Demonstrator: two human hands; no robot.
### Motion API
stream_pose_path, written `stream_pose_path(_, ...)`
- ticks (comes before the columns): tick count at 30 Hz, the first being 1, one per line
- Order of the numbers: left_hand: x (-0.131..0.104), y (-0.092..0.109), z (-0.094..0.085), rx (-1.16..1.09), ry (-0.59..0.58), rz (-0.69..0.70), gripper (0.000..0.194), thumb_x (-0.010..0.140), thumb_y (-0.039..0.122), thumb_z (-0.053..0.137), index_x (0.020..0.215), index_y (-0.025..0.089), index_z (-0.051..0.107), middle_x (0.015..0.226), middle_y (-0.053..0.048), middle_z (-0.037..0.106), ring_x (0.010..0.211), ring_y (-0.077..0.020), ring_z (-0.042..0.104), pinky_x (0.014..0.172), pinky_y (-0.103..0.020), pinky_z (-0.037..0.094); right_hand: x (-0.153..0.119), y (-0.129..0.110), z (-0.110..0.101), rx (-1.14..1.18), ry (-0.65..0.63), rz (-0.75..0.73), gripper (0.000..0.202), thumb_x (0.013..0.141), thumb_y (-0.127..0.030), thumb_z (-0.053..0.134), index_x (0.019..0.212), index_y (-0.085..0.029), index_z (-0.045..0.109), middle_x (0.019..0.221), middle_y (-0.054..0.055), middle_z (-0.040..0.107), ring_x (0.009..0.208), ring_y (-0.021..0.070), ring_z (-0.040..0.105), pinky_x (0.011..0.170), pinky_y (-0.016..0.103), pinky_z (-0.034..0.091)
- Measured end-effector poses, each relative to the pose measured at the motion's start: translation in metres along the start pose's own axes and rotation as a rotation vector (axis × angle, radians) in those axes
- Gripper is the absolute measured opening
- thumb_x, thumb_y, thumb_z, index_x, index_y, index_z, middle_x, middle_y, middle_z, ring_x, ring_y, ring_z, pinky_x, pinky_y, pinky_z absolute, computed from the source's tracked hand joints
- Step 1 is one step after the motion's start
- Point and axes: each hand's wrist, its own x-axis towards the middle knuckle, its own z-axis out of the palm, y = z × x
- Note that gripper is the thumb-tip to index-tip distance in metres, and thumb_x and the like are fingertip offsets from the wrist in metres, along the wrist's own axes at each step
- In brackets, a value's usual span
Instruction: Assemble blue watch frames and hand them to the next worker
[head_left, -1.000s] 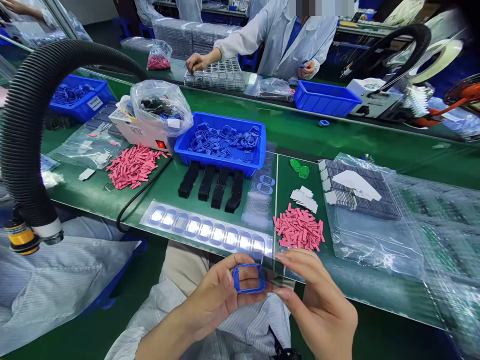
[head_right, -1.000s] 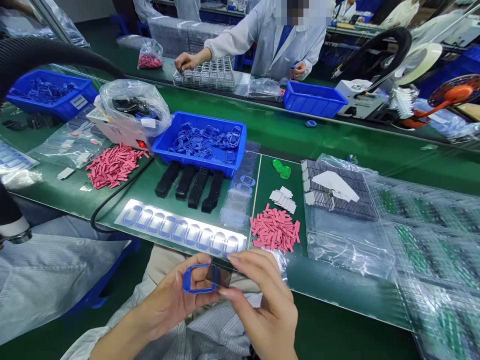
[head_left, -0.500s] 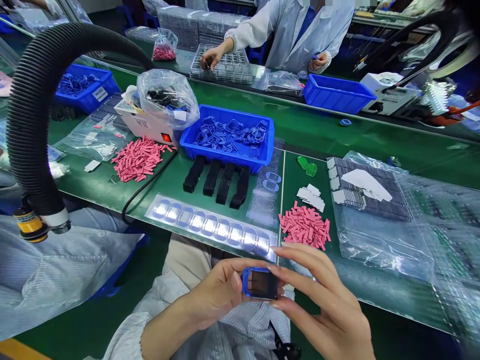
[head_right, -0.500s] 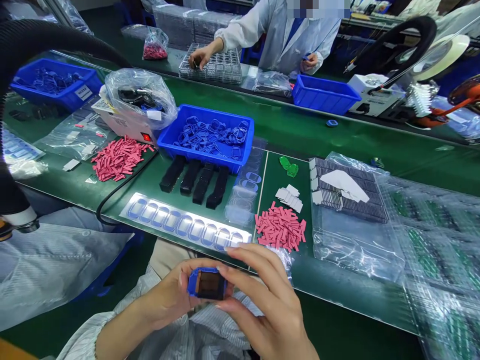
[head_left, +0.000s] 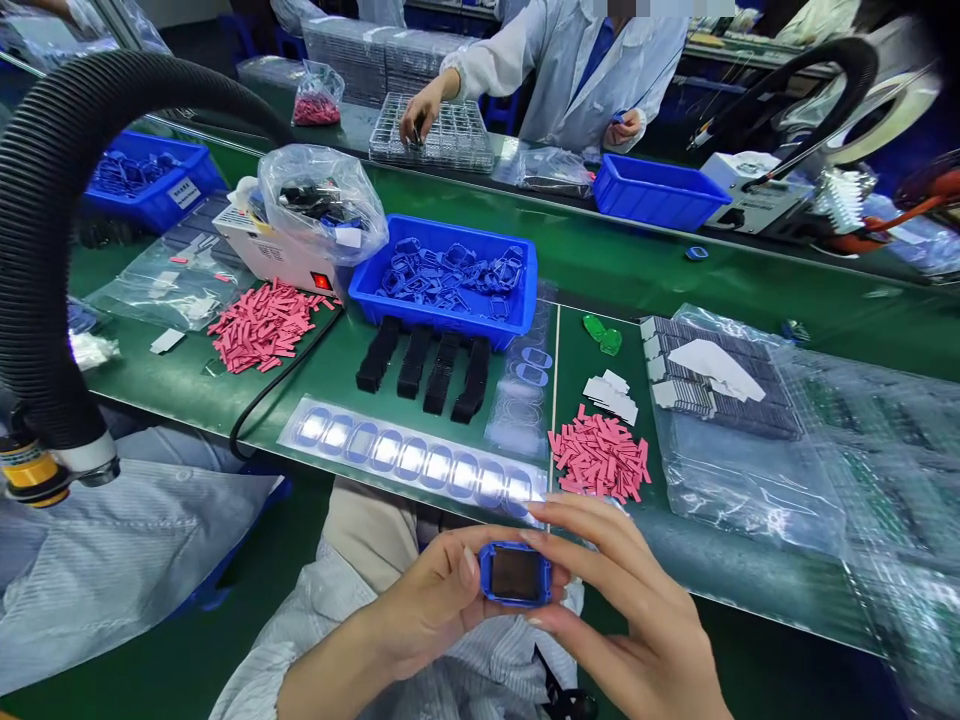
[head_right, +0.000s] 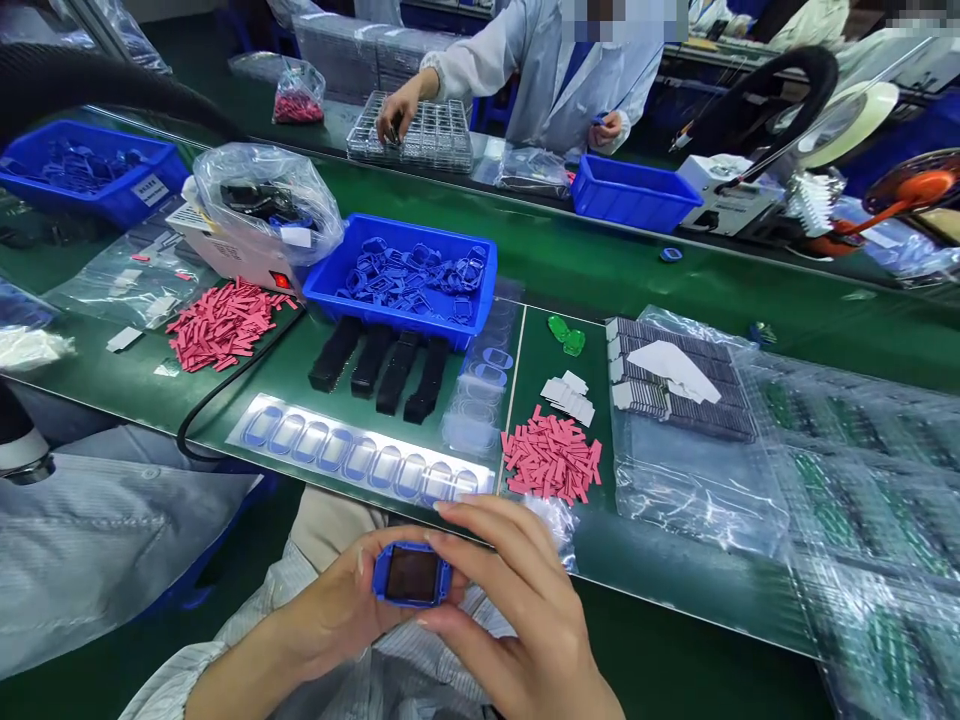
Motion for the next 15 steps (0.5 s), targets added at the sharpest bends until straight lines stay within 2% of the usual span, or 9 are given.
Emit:
stream_pose_path(3,0.0,-0.004,0.0,0.012,0.05,0.041,0.053,0.072,0.057,0.065,0.112,0.022,0.069,0.1,-0.008,0.073,0.094,-0.0189,0.068,0.087,-0.029,0.05,0.001,0.002,0.002,0.002,0.025,0.012,0.033,0.083,-0.036,0.064,0.113,-0.023,0.061,0.108,0.009,0.067,0.105,0.0262,0.06,0.085,0.042,0.054)
stream_pose_path(6,-0.001,-0.012,-0.002,0.129,0.178,0.195,0.046,0.074,0.051,0.067,0.116,0.031,0.066,0.117,-0.006,0.069,0.107,-0.0226,0.064,0.093,-0.033,0.048,0.002,0.001,0.008,0.021,0.121,0.075,0.027,0.084,-0.035,0.064,0.108,-0.022,0.062,0.108,0.009,0.066,0.104,0.0247,0.061,0.085,0.041,0.054)
stream_pose_path(9,-0.001,-0.02,-0.004,0.277,0.294,0.323,0.039,0.074,0.045,0.07,0.11,0.031,0.07,0.116,-0.006,0.071,0.112,-0.024,0.061,0.098,-0.033,0.045,0.003,-0.004,0.016,0.068,0.194,0.11,0.024,0.084,-0.036,0.063,0.105,-0.023,0.062,0.107,0.009,0.066,0.101,0.0237,0.062,0.084,0.04,0.054)
stream_pose_path(12,0.0,-0.023,-0.005,0.303,0.362,0.377,0.036,0.07,0.047,0.072,0.102,0.03,0.073,0.111,-0.005,0.072,0.111,-0.0243,0.061,0.097,-0.031,0.046,0.004,-0.008,0.02,0.096,0.179,0.09,0.026,0.085,-0.04,0.062,0.104,-0.022,0.062,0.106,0.009,0.067,0.1,0.0228,0.063,0.084,0.038,0.054)
stream_pose_path(15,0.0,-0.02,-0.002,0.193,0.451,0.344,0.036,0.065,0.051,0.075,0.093,0.028,0.075,0.107,-0.003,0.073,0.105,-0.0225,0.063,0.093,-0.028,0.048,0.008,0.006,0.014,0.039,0.116,0.051,0.03,0.085,-0.046,0.059,0.104,-0.023,0.063,0.11,0.009,0.067,0.104,0.0225,0.062,0.087,0.038,0.053)
